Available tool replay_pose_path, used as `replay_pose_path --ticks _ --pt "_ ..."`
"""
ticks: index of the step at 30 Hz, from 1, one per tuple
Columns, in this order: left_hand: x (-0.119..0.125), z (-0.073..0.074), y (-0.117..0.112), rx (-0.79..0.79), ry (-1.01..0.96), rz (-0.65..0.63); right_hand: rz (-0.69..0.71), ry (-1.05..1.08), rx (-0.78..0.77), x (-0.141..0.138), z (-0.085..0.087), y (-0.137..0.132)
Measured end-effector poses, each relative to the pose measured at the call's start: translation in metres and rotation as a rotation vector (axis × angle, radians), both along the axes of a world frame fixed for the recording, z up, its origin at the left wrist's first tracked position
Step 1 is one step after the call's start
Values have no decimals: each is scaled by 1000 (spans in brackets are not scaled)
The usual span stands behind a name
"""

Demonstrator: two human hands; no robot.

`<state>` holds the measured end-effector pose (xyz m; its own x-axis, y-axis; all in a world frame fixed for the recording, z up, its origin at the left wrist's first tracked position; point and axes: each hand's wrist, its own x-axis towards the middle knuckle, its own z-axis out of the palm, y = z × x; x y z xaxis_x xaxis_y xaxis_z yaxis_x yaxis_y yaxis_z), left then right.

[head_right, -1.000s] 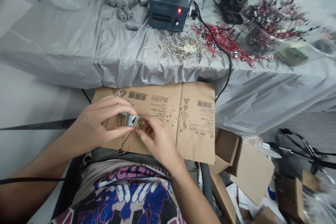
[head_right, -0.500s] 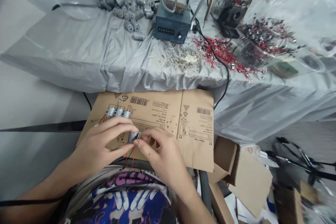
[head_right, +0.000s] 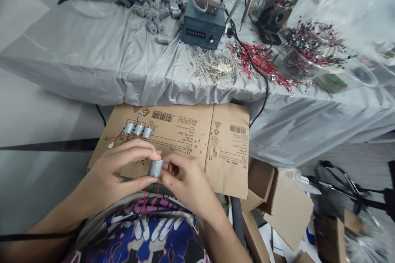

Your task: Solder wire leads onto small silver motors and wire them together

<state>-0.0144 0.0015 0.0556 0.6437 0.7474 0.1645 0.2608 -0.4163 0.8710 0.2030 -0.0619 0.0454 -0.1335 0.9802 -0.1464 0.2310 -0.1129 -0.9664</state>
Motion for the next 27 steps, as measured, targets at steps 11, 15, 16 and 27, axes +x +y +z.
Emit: replay_pose_path --ticks 11,15,16,27 --pt "2 -3 -17 181 147 -10 107 378 -196 12 -9 -12" --pt "1 -7 -23 197 167 -24 96 490 -260 13 -16 -12" --pt "1 -8 -24 187 157 -25 86 498 -267 12 -17 -11" --pt "7 -4 -21 -269 -61 205 39 371 -225 6 -15 -12"
